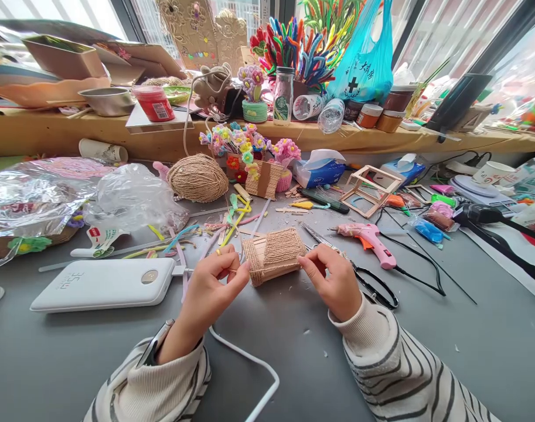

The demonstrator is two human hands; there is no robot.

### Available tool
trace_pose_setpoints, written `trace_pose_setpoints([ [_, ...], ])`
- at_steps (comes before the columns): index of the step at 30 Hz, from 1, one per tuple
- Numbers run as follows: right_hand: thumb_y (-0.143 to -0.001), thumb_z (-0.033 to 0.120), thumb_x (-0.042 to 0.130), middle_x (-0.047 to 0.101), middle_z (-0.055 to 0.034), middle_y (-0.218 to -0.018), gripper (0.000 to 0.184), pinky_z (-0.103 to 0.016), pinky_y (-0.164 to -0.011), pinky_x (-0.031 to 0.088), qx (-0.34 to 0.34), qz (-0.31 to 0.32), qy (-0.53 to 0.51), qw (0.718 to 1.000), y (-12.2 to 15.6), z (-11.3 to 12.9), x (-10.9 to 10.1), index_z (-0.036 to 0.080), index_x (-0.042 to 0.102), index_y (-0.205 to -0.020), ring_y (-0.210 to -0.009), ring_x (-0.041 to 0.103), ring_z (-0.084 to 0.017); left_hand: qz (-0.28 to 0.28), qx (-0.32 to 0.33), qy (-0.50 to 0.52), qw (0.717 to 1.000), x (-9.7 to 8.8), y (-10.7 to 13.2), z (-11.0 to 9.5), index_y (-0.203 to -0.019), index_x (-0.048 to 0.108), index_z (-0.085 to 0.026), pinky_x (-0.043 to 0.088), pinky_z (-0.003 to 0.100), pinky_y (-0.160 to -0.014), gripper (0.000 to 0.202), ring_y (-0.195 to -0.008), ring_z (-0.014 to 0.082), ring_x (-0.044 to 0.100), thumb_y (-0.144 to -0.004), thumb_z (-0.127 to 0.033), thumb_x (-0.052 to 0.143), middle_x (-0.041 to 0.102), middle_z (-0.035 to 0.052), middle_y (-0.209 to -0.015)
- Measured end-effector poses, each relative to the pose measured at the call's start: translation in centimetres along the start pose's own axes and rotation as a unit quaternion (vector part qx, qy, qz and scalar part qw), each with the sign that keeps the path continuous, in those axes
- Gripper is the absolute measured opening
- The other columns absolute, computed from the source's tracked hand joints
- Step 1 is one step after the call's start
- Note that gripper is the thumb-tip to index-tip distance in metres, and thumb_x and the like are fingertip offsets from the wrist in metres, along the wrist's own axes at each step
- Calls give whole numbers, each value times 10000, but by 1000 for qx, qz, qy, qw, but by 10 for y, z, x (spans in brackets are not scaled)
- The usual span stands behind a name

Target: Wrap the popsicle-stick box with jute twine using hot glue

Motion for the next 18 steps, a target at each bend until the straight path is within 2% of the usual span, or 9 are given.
trace_pose_setpoints([
  [7, -843, 213, 494, 442, 28, -567, 216, -205, -500, 338, -46, -33, 54, 997, 1, 4, 0, 179, 477, -630, -497, 389, -79, -38, 10, -35, 999, -3, 0, 2, -494, 323, -194, 301, 235, -499, 324, -509, 91, 334, -752, -261, 507, 336, -48, -529],
  [11, -843, 208, 492, 454, 24, -578, 207, -206, -504, 342, -43, -35, 59, 997, 1, 3, 2, 180, 482, -639, -503, 397, -82, -97, 0, -67, 993, -6, 1, 6, -643, 407, -200, 367, 231, -527, 212, -561, 96, 400, -750, -308, 555, 425, -39, -652],
  [14, -847, 208, 485, 453, 23, -579, 209, -209, -504, 342, -37, -39, 61, 997, 2, 2, 3, 182, 486, -640, -505, 402, -85, -133, 40, -107, 984, -4, 2, 1, -847, 492, -200, 443, 277, -662, 209, -801, 152, 508, -737, -345, 596, 526, 19, -865],
  [16, -848, 216, 482, 456, 21, -583, 207, -211, -504, 343, -33, -39, 60, 997, 2, 2, 3, 183, 492, -644, -505, 407, -87, -117, 75, -116, 984, 2, 2, -3, -955, 508, -206, 449, 338, -791, 283, -1005, 202, 495, -737, -357, 605, 543, 58, -1015],
  [18, -852, 229, 476, 460, 19, -587, 209, -215, -506, 345, -26, -35, 61, 997, 2, 2, 3, 185, 497, -649, -505, 411, -89, -88, 75, -103, 988, 10, 0, -4, -1045, 492, -217, 414, 391, -902, 353, -1124, 223, 455, -744, -366, 601, 524, 77, -1134],
])
Point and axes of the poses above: each hand's wrist, its own y-axis away from the middle knuckle, its own x-axis out of the palm, z = x × y, the point moved 6 cm from there along -y, towards the middle knuckle
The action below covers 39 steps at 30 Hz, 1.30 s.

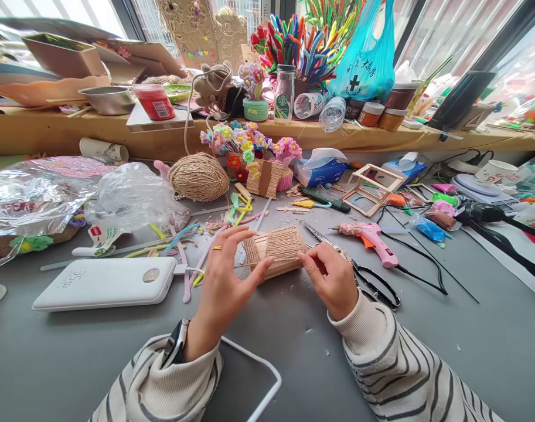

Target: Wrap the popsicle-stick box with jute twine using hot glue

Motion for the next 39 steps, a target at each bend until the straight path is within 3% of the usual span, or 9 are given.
trace_pose_setpoints([
  [4, -858, 257, 462, 473, 12, -596, 211, -228, -514, 351, 18, 17, 1, 1000, 0, -1, 1, 191, 500, -661, -511, 416, -97, 62, -77, 57, 993, 15, 1, 10, -1150, 439, -224, 370, 405, -978, 457, -1206, 231, 412, -753, -405, 577, 466, 89, -1258],
  [8, -859, 280, 451, 478, 9, -599, 219, -238, -516, 349, 34, 23, -5, 999, 0, -2, 2, 198, 494, -660, -511, 415, -102, 100, -139, 113, 979, 24, 4, 17, -1172, 419, -222, 365, 393, -981, 496, -1176, 238, 455, -749, -438, 561, 474, 85, -1259],
  [15, -844, 363, 481, 447, 28, -580, 267, -232, -523, 350, 93, 15, -20, 995, 0, -12, 3, 204, 431, -635, -516, 409, -98, 122, -173, 137, 968, 26, 6, 17, -1157, 419, -219, 361, 404, -974, 494, -1112, 236, 501, -743, -448, 563, 509, 80, -1200],
  [21, -802, 448, 506, 524, 5, -692, 262, -245, -560, 392, 174, 29, -95, 980, 2, -26, 10, 189, 491, -767, -557, 449, -105, 124, -172, 135, 968, 26, 6, 17, -1153, 422, -221, 371, 399, -959, 488, -1080, 228, 516, -743, -446, 560, 506, 76, -1197],
  [25, -791, 503, 482, 541, -9, -696, 330, -242, -536, 383, 226, 83, -212, 947, 4, -30, 21, 182, 539, -742, -588, 467, -113, 121, -174, 135, 968, 26, 7, 19, -1152, 423, -225, 379, 394, -947, 479, -1064, 223, 523, -747, -444, 556, 509, 75, -1188],
  [32, -687, 601, 548, 336, 62, -493, 419, -207, -369, 203, 337, 117, -382, 853, 11, -36, 36, 185, 509, -648, -427, 278, -61, 116, -172, 131, 969, 24, 8, 19, -1161, 422, -228, 380, 381, -945, 481, -1065, 226, 528, -749, -440, 550, 519, 73, -1184],
  [39, -645, 635, 563, 351, 54, -471, 471, -209, -366, 211, 372, 101, -392, 836, 12, -40, 37, 187, 450, -555, -424, 307, -63, 111, -169, 110, 973, 23, 8, 17, -1160, 428, -225, 391, 361, -929, 475, -1052, 218, 532, -751, -437, 543, 521, 67, -1187],
])
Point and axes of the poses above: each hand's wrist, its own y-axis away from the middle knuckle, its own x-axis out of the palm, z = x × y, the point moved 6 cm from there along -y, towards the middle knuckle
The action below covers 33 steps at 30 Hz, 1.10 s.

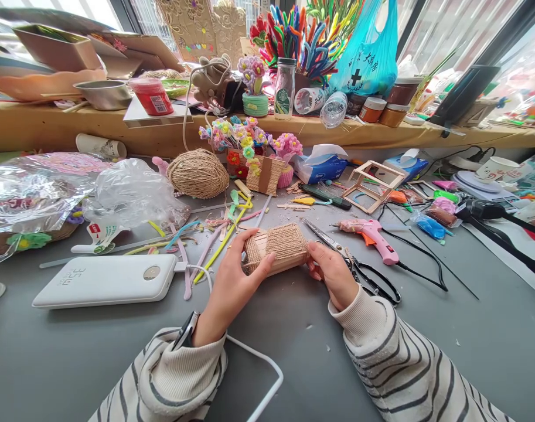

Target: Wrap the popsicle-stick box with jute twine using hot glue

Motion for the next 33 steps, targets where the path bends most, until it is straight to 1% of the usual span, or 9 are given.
trace_pose_setpoints([
  [5, -645, 600, 590, 350, 63, -484, 427, -208, -389, 225, -5, 15, 14, 1000, 2, 2, 1, 179, 518, -628, -433, 299, -60, 7, -1, 12, 1000, 0, 0, 0, -1182, 417, -216, 381, 372, -945, 489, -1070, 221, 524, -760, -435, 533, 521, 76, -1190],
  [10, -679, 587, 567, 355, 65, -488, 412, -212, -405, 238, -28, 10, 37, 999, 2, 3, 1, 178, 530, -650, -439, 303, -65, 5, 0, 23, 1000, 0, -1, 1, -1195, 423, -215, 385, 373, -954, 502, -1093, 227, 522, -759, -436, 536, 517, 80, -1216],
  [14, -740, 565, 516, 353, 61, -482, 392, -226, -428, 254, -86, -6, 107, 990, 4, 9, 2, 188, 508, -631, -450, 307, -79, 4, 4, 39, 999, -1, 0, 2, -1208, 421, -211, 372, 371, -977, 511, -1121, 228, 511, -764, -438, 531, 501, 86, -1253],
  [18, -798, 526, 460, 403, 40, -512, 383, -243, -501, 318, -170, -50, 194, 965, 9, 20, 1, 192, 494, -613, -500, 378, -102, -1, 9, 29, 1000, 0, 1, 1, -1223, 402, -214, 368, 374, -983, 559, -1142, 235, 494, -741, -448, 561, 483, 87, -1272],
  [20, -820, 508, 434, 408, 34, -519, 385, -249, -523, 329, -191, -61, 220, 955, 11, 22, 2, 195, 472, -598, -513, 396, -109, -5, 10, 7, 1000, 1, 2, 1, -1223, 393, -218, 371, 377, -978, 604, -1136, 238, 491, -707, -451, 601, 485, 83, -1263],
  [23, -841, 486, 409, 406, 33, -513, 382, -253, -533, 326, -198, -60, 242, 948, 11, 22, 3, 199, 451, -592, -515, 401, -115, -11, 15, -9, 1000, 2, 2, 0, -1207, 395, -216, 380, 381, -965, 613, -1115, 238, 497, -688, -448, 624, 492, 82, -1243],
  [27, -852, 469, 399, 414, 31, -514, 378, -253, -540, 323, -202, -57, 251, 945, 11, 21, 3, 201, 443, -589, -519, 404, -116, -25, 24, 4, 999, 1, 3, -1, -1170, 414, -216, 375, 374, -966, 518, -1115, 230, 495, -728, -426, 586, 495, 78, -1227],
  [33, -854, 462, 400, 411, 32, -518, 374, -248, -542, 320, -199, -56, 253, 945, 12, 20, 4, 200, 430, -589, -521, 403, -114, -3, 6, 42, 999, 1, 3, -1, -1165, 411, -218, 379, 375, -951, 515, -1081, 224, 512, -736, -456, 566, 486, 73, -1226],
])
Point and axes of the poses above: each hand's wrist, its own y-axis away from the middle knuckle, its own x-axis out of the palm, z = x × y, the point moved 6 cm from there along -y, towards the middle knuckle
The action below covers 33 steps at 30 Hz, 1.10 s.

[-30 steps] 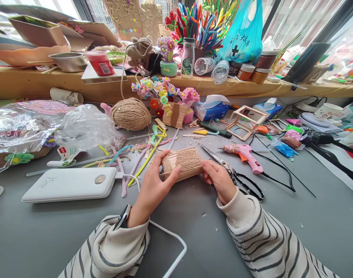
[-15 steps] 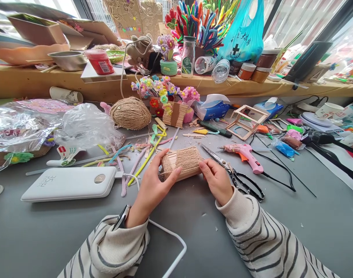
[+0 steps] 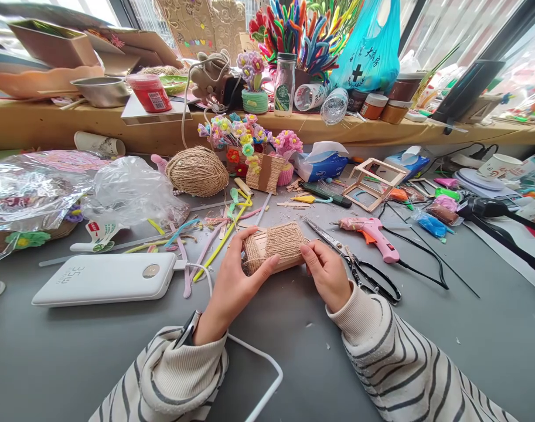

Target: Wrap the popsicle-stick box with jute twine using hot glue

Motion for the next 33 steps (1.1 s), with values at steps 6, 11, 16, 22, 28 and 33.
trace_pose_setpoints([
  [6, -854, 461, 398, 403, 37, -507, 376, -250, -548, 322, 1, 1, -5, 1000, 0, 0, 0, 201, 418, -583, -508, 394, -110, 7, -13, 31, 999, -1, -2, 1, -1157, 426, -214, 395, 366, -926, 465, -1055, 214, 527, -765, -442, 528, 499, 72, -1217],
  [11, -856, 463, 397, 400, 45, -476, 369, -255, -548, 321, 13, 3, -3, 1000, 1, -3, 0, 202, 433, -597, -486, 392, -109, 32, -14, 59, 998, -1, -3, 5, -1171, 429, -223, 356, 355, -990, 468, -1164, 216, 465, -763, -423, 542, 481, 66, -1269],
  [16, -855, 472, 393, 404, 49, -462, 375, -255, -543, 326, 18, 6, -8, 1000, 1, -4, 1, 203, 439, -599, -469, 396, -107, 28, 20, 40, 999, -3, -2, 4, -1200, 413, -205, 328, 390, -1027, 446, -1198, 215, 444, -803, -389, 505, 463, 83, -1299],
  [22, -850, 478, 397, 409, 46, -469, 376, -256, -544, 326, 19, 5, -5, 1000, 1, -4, 1, 202, 439, -598, -473, 398, -108, -68, 201, -126, 969, -12, 3, -28, -1174, 443, -187, 323, 397, -1038, 405, -1218, 208, 420, -790, -277, 534, 494, 99, -1266],
  [28, -851, 473, 399, 401, 49, -459, 380, -255, -542, 327, 7, 1, -5, 1000, 1, -3, 1, 205, 431, -584, -466, 391, -107, -87, 338, -277, 895, 2, 10, -47, -1204, 427, -199, 377, 405, -995, 489, -1178, 232, 465, -754, -287, 598, 529, 103, -1238],
  [33, -854, 457, 403, 402, 52, -460, 367, -256, -553, 337, 4, 1, -10, 1000, 1, -1, 1, 204, 438, -590, -467, 390, -106, -56, 283, -278, 916, 12, 2, -38, -1212, 435, -155, 395, 404, -990, 484, -1184, 239, 460, -788, -353, 557, 504, 134, -1267],
])
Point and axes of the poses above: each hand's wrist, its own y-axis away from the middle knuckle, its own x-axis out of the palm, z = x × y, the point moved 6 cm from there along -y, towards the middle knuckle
